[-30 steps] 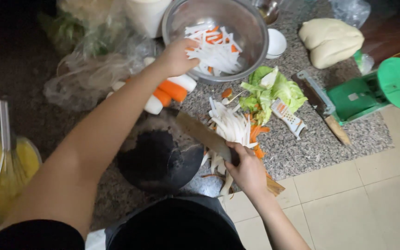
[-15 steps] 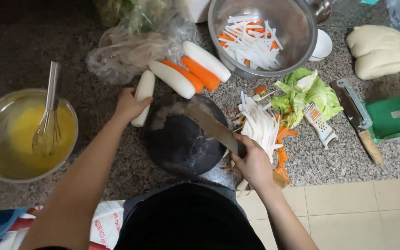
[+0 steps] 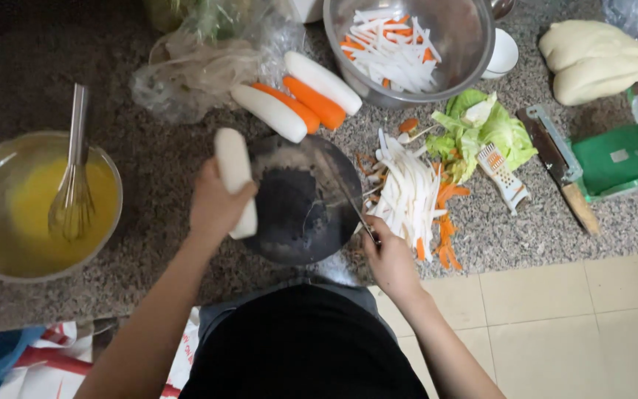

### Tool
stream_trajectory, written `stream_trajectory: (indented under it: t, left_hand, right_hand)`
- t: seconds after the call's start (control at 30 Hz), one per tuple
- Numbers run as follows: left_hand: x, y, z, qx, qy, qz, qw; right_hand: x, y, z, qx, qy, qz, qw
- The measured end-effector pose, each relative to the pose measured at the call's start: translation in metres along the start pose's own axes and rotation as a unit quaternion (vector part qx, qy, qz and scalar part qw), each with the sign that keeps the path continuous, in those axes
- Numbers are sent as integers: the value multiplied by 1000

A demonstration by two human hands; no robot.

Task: The person is slicing white radishes and carrots into thin strips on a cutting board using a large knife.

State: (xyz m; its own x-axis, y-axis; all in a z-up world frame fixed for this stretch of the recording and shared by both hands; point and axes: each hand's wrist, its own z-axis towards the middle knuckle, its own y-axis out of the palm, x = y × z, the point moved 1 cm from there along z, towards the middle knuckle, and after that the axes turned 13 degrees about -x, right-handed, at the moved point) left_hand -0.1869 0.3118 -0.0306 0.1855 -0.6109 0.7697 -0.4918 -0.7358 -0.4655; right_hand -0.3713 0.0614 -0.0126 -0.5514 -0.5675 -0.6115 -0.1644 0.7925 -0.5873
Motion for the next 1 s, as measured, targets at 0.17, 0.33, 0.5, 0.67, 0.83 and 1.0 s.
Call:
stream_trajectory:
  t: [0.17,0.33,0.5,0.67,0.83,1.0]
  left_hand:
    - [8,56,-25,-85,-35,103,991]
    - [18,87,-33,-105,-18,207,973]
    - [14,92,-28,-88,6,242,966]
    - [7,98,-1,-87,52,244,965]
    - [-20,122,30,-156,21,150,976]
    - [-15,121,12,-161,-25,27,986]
  right_hand:
    - [-28,15,-13,-16,-4,28,999]
    - [-23,31,-7,-23,-21,-60,998]
    - [-9,53,9,-30,-35,-135,990]
    - [-17,56,10,-29,-37,-137,989]
    - [-15,52,9,-26,-37,-130,990]
    - [-8,43,1,-9,-28,-89,996]
